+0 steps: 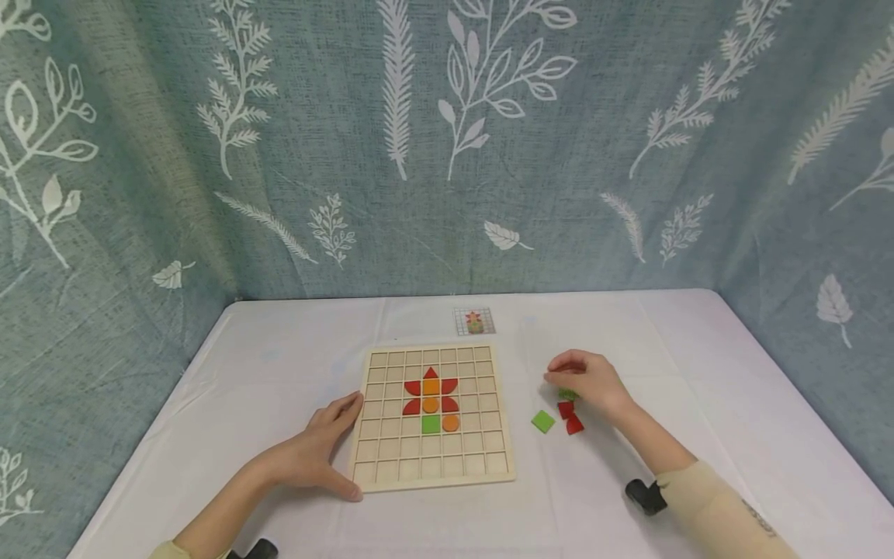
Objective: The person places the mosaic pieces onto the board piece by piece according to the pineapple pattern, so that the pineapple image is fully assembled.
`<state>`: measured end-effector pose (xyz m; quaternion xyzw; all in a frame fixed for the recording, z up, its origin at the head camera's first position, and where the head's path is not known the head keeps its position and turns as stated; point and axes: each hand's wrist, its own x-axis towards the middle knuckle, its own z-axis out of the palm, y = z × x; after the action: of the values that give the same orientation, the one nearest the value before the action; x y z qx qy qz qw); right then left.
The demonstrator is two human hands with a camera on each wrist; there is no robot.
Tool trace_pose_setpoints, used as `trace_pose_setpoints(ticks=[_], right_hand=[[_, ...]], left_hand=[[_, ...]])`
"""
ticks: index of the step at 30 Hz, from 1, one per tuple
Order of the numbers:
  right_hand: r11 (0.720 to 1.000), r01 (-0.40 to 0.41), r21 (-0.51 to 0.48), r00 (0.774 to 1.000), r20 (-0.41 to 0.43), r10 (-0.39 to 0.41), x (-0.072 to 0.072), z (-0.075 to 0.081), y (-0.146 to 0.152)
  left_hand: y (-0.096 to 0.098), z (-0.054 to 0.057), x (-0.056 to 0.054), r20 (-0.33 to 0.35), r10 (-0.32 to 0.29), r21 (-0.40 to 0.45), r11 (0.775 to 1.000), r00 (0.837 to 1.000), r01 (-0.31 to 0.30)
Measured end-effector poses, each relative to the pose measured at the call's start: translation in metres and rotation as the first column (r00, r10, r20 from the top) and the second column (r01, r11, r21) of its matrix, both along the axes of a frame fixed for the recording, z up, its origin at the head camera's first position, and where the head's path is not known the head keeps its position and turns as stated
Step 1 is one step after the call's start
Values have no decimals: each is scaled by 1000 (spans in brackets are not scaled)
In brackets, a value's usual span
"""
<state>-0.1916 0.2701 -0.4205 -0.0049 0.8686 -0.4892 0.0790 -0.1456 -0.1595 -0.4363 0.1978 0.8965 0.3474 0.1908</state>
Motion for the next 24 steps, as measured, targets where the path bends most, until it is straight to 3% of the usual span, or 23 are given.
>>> trace_pose_setpoints(ticks=[6,13,24], right_hand=[[991,32,133,999,-29,-28,-6,0,24],[968,12,252,999,-38,-2,-9,-2,33],[959,-29,282,999,-16,35,-10,-2,31]], left_hand=[[0,0,0,-2,4,-4,1000,1000,-4],[0,1,1,-2,13,-4,1000,1000,-13],[1,3,1,0,13,-6,1000,1000,-13]])
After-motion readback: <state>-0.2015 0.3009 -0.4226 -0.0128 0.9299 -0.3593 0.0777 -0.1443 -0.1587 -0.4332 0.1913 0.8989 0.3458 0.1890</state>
